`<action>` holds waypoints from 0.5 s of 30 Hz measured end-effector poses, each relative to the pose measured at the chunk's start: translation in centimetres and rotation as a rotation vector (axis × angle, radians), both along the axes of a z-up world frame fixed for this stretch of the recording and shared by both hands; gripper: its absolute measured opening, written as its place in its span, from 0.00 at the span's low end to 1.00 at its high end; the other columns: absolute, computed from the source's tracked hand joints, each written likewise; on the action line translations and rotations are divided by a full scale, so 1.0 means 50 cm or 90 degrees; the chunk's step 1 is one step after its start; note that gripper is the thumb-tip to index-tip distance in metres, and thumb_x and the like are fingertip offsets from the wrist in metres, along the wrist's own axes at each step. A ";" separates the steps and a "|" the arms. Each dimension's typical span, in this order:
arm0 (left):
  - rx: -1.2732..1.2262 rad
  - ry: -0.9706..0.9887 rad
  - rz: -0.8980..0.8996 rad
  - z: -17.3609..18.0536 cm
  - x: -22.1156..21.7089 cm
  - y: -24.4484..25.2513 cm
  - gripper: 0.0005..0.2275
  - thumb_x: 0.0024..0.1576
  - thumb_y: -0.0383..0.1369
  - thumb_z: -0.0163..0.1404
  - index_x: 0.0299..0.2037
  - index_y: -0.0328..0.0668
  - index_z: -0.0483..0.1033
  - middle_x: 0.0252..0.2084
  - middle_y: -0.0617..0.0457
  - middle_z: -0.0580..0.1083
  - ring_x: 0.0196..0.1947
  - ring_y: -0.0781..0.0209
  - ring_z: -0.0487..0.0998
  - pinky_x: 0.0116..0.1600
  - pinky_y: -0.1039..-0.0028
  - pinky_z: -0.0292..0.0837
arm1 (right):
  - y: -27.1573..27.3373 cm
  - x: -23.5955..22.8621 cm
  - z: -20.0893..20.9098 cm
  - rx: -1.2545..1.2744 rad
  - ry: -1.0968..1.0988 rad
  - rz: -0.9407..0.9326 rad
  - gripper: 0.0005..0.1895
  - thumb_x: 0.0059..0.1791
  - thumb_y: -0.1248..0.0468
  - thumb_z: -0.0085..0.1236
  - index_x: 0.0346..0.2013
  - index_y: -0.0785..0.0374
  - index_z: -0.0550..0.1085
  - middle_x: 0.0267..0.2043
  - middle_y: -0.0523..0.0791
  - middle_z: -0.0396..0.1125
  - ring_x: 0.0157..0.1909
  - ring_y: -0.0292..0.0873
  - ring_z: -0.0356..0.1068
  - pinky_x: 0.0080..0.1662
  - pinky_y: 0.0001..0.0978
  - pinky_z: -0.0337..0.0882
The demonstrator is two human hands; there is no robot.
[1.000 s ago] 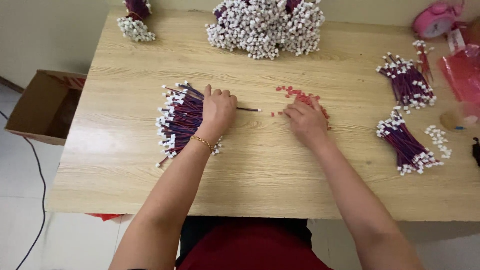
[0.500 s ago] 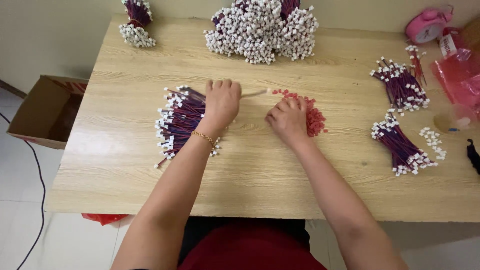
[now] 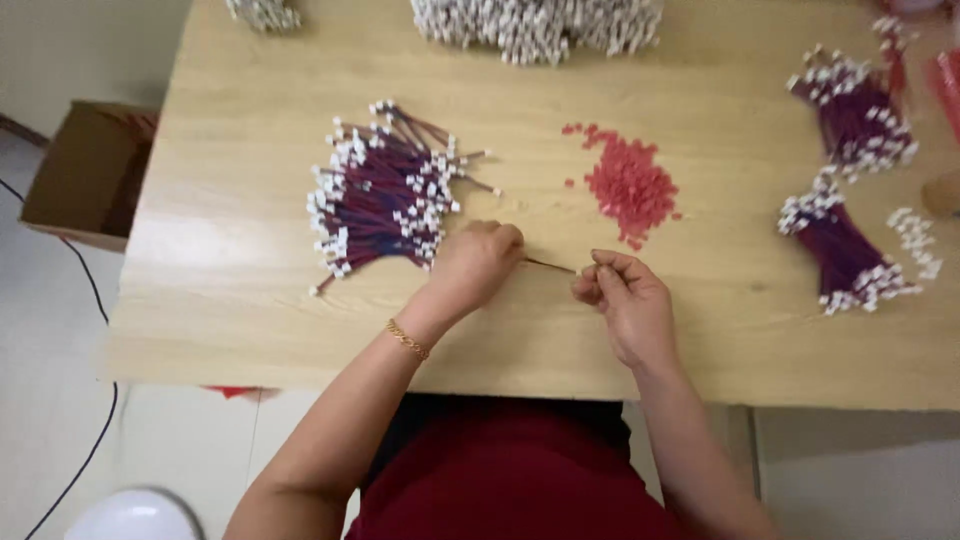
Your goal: Sorting and bundling wire harnesses and bagging small electronic components
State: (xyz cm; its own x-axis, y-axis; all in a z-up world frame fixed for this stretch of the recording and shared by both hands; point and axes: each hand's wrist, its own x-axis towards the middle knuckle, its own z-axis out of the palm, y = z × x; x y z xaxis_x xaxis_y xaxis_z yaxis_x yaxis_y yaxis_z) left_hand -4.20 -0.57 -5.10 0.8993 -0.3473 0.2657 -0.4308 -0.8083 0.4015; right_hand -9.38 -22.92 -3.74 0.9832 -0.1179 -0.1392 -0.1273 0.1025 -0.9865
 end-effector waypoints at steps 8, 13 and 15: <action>-0.178 0.017 0.133 0.060 -0.128 0.090 0.10 0.56 0.28 0.49 0.47 0.49 0.74 0.38 0.49 0.73 0.41 0.47 0.77 0.45 0.64 0.74 | 0.008 -0.029 -0.089 0.178 0.088 0.022 0.09 0.56 0.64 0.44 0.47 0.63 0.70 0.31 0.45 0.66 0.30 0.41 0.74 0.37 0.27 0.78; -0.133 0.021 0.127 0.002 -0.117 0.065 0.13 0.55 0.32 0.52 0.50 0.52 0.74 0.37 0.51 0.72 0.39 0.50 0.78 0.42 0.62 0.75 | 0.041 -0.014 -0.079 0.176 0.082 0.061 0.09 0.55 0.65 0.44 0.47 0.62 0.70 0.32 0.44 0.65 0.31 0.41 0.75 0.37 0.28 0.78; -0.097 0.007 0.110 0.002 -0.097 0.051 0.13 0.56 0.32 0.52 0.52 0.55 0.74 0.36 0.52 0.72 0.38 0.50 0.78 0.40 0.62 0.76 | 0.048 -0.013 -0.068 0.195 0.076 0.073 0.09 0.55 0.65 0.45 0.47 0.61 0.71 0.33 0.44 0.66 0.33 0.42 0.76 0.39 0.29 0.78</action>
State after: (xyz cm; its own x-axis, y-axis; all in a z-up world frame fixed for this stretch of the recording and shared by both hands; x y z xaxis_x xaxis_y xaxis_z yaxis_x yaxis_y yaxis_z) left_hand -9.05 1.98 -5.02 0.9449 -0.1451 0.2933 -0.2866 -0.7996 0.5278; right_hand -10.02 -20.52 -7.14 0.9622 0.0569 -0.2664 -0.2682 0.3702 -0.8894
